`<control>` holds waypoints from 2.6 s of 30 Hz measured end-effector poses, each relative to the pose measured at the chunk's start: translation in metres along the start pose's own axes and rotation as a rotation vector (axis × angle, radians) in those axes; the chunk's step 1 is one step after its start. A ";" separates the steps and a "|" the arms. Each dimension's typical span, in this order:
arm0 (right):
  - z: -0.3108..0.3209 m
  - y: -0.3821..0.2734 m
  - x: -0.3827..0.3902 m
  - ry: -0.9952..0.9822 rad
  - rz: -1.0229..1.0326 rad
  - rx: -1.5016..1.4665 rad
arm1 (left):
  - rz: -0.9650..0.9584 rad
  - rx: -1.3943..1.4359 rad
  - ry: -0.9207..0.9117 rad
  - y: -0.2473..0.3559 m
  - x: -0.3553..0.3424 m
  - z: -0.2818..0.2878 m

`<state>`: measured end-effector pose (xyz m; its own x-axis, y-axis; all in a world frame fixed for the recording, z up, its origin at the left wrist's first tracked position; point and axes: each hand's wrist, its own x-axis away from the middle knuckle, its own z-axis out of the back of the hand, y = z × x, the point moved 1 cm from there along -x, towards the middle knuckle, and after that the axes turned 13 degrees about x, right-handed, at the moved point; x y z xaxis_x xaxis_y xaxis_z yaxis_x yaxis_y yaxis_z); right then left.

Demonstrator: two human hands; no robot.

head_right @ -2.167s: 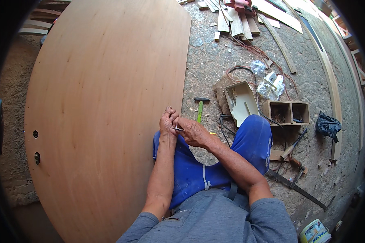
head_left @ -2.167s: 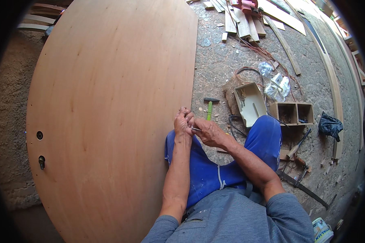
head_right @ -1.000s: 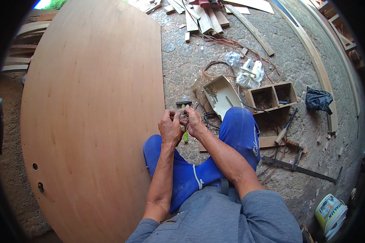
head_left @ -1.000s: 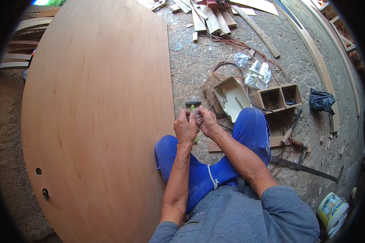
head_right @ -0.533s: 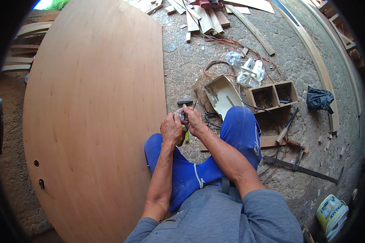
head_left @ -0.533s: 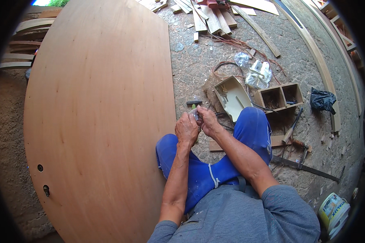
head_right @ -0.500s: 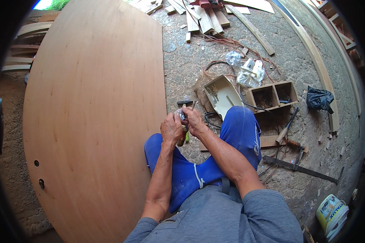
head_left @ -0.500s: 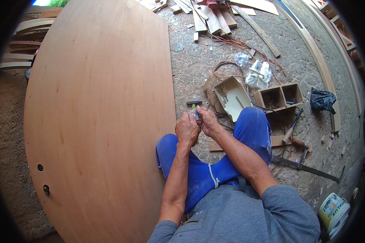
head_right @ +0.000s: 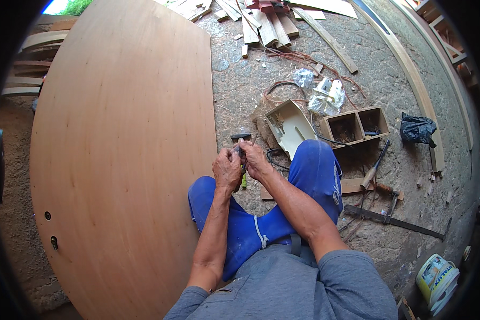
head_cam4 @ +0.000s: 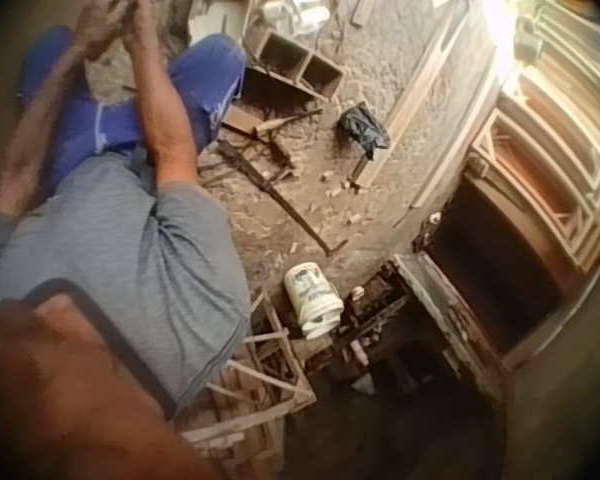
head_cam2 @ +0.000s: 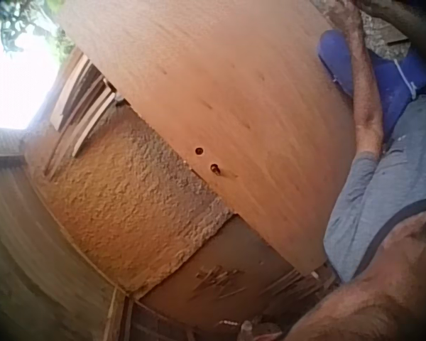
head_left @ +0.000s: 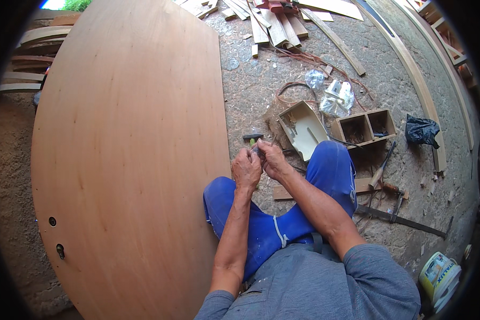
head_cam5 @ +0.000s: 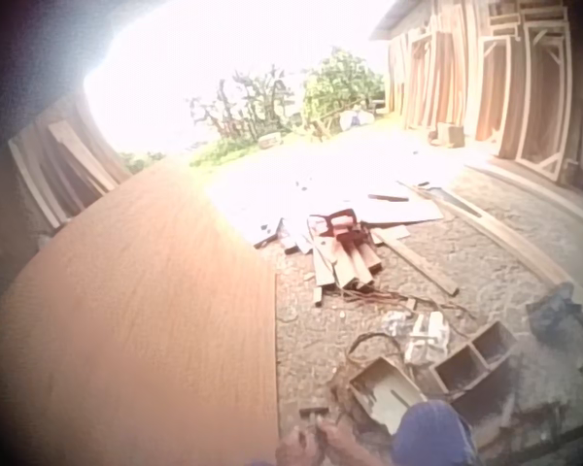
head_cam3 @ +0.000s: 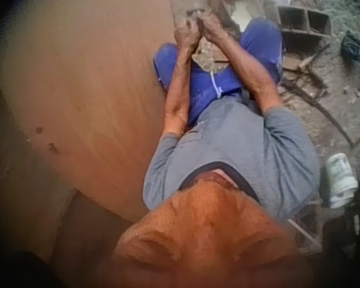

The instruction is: The person installs a lock mechanism into a large wooden panel. They use a screwdriver to secure the lock body and a hammer to drive nails into the panel edge. The person also handles small hardware components and a plastic bag of parts.

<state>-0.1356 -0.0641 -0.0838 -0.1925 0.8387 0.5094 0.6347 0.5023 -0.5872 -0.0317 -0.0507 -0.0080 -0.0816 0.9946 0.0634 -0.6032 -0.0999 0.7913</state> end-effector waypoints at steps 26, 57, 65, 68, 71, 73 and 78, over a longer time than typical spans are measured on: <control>0.000 0.001 0.002 0.013 -0.078 0.043 | 0.057 0.225 0.005 -0.045 -0.007 -0.009; 0.087 -0.050 -0.031 0.453 0.028 0.194 | 0.409 0.691 -0.079 -0.025 -0.003 -0.014; 0.132 -0.082 -0.021 0.560 0.005 -0.200 | 0.195 0.294 -0.226 -0.034 -0.004 -0.044; 0.134 -0.085 -0.014 0.580 0.013 -0.198 | 0.034 0.147 -0.107 -0.016 0.001 -0.048; 0.131 -0.085 -0.006 0.545 0.021 -0.134 | -0.066 0.292 0.031 -0.008 -0.005 -0.058; 0.116 -0.083 0.006 0.433 0.033 -0.139 | -0.115 0.345 -0.076 0.003 -0.013 -0.057; 0.094 -0.083 0.021 0.282 0.000 -0.165 | -0.261 0.261 -0.185 0.036 -0.028 -0.076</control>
<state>-0.2625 -0.0682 -0.0838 0.0077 0.7362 0.6767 0.7522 0.4416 -0.4890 -0.1114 -0.0842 -0.0270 0.2065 0.9759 -0.0706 -0.3609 0.1430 0.9216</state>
